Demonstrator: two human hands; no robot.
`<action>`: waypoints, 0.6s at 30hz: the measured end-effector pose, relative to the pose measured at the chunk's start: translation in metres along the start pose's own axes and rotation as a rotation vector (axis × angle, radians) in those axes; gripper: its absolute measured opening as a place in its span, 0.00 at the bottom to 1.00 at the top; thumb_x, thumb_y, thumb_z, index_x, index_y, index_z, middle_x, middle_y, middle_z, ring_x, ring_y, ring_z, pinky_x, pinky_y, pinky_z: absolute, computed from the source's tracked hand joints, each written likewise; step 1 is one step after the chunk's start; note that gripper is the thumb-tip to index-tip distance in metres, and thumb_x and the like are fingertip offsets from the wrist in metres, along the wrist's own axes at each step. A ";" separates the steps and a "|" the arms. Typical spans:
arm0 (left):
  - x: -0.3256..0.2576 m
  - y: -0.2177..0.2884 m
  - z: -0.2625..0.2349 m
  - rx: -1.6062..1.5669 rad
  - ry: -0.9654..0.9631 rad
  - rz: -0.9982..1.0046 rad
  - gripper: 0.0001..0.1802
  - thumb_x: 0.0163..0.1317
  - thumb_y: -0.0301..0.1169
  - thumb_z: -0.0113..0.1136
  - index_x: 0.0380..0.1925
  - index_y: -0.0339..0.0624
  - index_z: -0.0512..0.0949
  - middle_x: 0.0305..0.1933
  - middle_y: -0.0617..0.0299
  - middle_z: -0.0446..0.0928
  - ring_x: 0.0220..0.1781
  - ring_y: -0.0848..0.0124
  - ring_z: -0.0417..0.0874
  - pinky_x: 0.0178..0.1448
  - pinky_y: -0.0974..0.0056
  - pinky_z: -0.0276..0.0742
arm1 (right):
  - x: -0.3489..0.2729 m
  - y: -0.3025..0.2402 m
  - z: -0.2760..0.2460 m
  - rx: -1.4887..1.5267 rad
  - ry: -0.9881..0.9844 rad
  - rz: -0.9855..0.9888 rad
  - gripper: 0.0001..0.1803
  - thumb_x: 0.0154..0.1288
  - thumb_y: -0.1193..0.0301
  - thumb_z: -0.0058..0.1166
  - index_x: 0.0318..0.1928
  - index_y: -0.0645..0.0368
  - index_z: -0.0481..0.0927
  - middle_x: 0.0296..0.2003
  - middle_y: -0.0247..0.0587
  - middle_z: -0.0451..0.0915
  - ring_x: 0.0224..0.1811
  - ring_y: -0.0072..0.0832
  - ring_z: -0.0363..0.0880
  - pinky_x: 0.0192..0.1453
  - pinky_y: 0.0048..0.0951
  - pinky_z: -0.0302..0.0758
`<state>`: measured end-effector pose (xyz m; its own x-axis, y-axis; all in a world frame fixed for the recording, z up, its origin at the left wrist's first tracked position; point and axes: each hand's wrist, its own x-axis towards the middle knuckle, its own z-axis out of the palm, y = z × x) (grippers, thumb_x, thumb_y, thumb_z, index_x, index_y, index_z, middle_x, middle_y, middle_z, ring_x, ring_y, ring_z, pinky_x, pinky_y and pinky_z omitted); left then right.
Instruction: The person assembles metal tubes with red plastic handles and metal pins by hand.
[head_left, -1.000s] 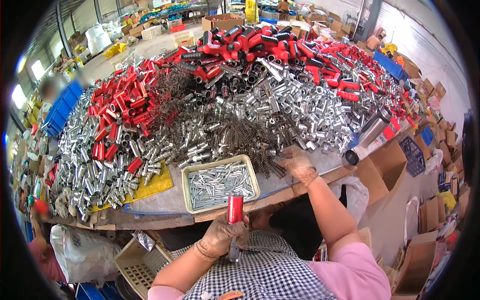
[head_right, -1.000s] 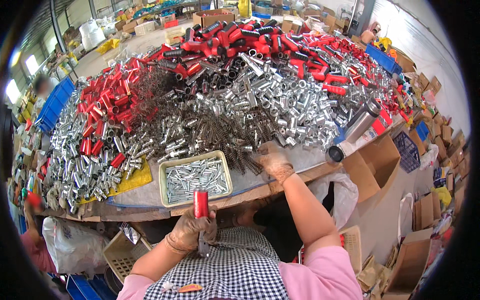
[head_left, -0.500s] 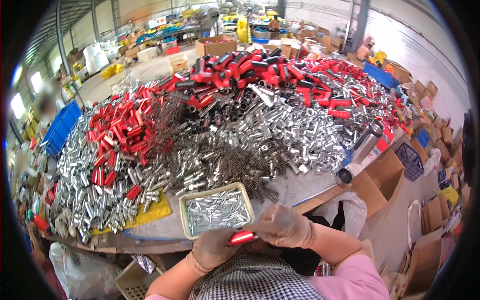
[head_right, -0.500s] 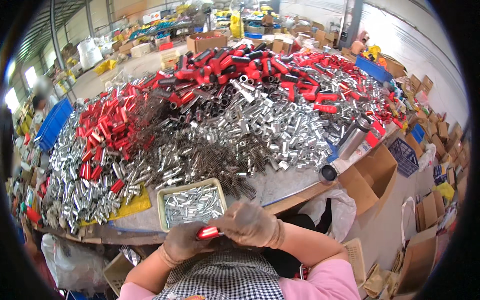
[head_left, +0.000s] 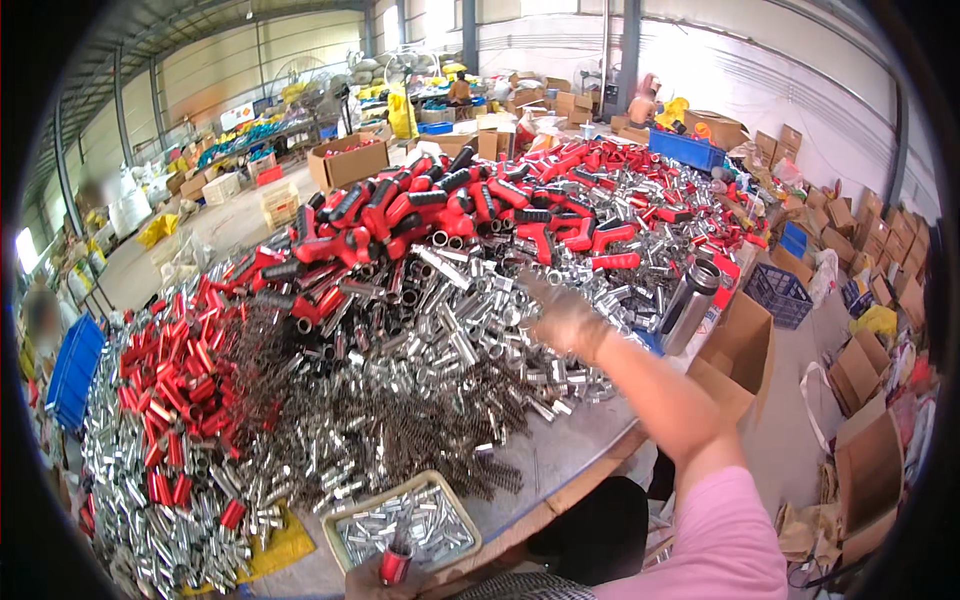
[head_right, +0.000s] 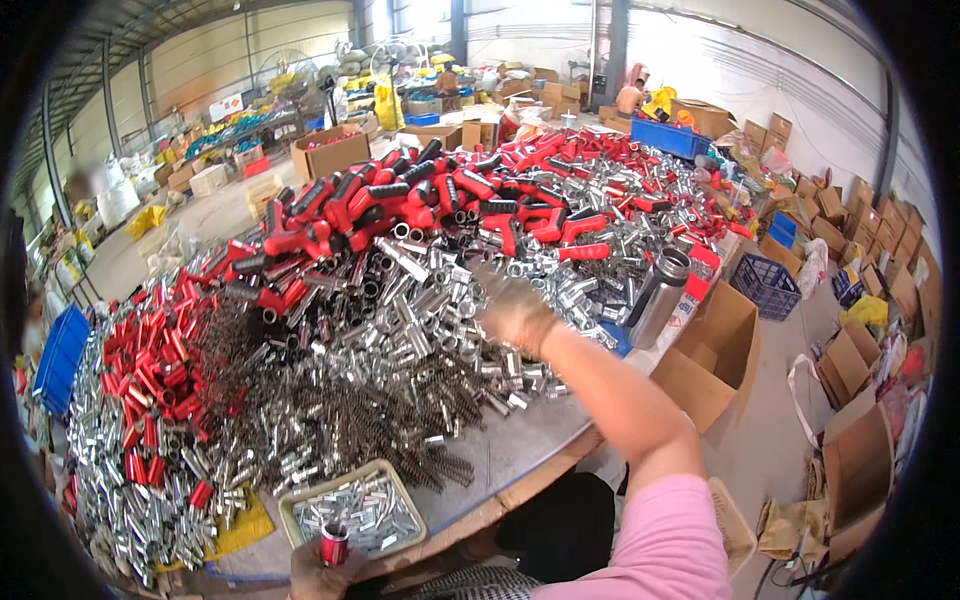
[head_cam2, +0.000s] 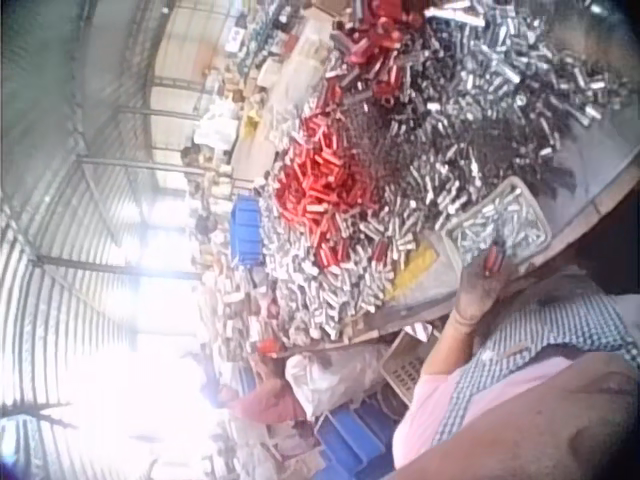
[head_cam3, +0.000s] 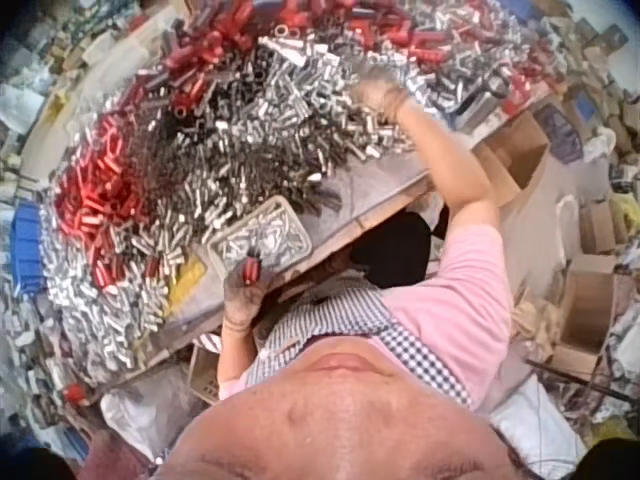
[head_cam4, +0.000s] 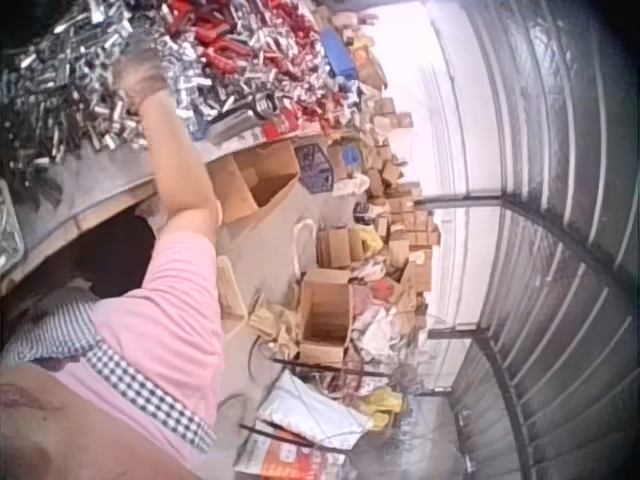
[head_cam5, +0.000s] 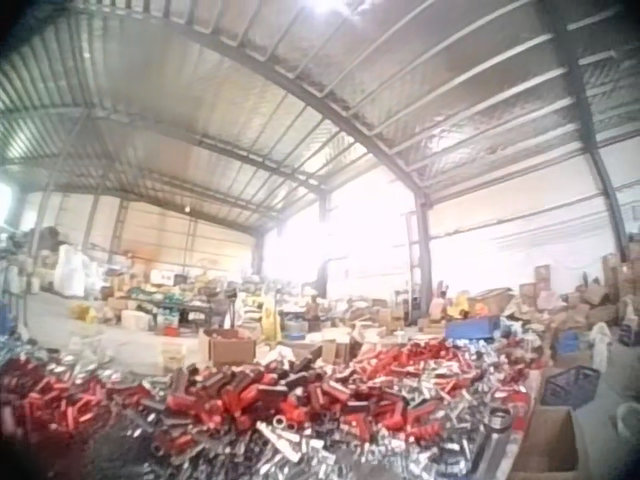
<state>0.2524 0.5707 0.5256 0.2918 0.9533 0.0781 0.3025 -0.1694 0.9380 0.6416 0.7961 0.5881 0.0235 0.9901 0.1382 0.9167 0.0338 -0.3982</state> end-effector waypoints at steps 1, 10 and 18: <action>0.004 0.007 0.000 0.056 0.035 0.077 0.33 0.66 0.59 0.47 0.34 0.33 0.76 0.26 0.58 0.74 0.25 0.64 0.75 0.30 0.62 0.69 | 0.032 0.033 -0.014 -0.178 0.089 0.099 0.43 0.54 0.69 0.54 0.71 0.61 0.54 0.55 0.57 0.76 0.48 0.49 0.81 0.56 0.41 0.76; 0.017 -0.001 0.009 -0.175 0.140 -0.406 0.09 0.57 0.24 0.68 0.28 0.43 0.74 0.25 0.74 0.70 0.27 0.81 0.68 0.31 0.72 0.65 | 0.161 0.305 -0.003 -0.587 0.259 0.618 0.19 0.64 0.62 0.50 0.54 0.52 0.77 0.58 0.41 0.77 0.59 0.35 0.77 0.65 0.40 0.66; 0.013 -0.004 0.011 -0.233 0.235 -0.444 0.08 0.55 0.23 0.68 0.29 0.42 0.76 0.26 0.72 0.73 0.27 0.81 0.71 0.31 0.72 0.69 | 0.145 0.208 -0.024 -0.683 -0.080 0.711 0.25 0.58 0.64 0.61 0.57 0.53 0.78 0.59 0.41 0.77 0.61 0.38 0.76 0.60 0.41 0.75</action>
<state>0.2647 0.5814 0.5194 -0.0363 0.9553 -0.2934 0.1334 0.2956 0.9459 0.8455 0.9433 0.5469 0.6535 0.7569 -0.0018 0.7338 -0.6329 0.2469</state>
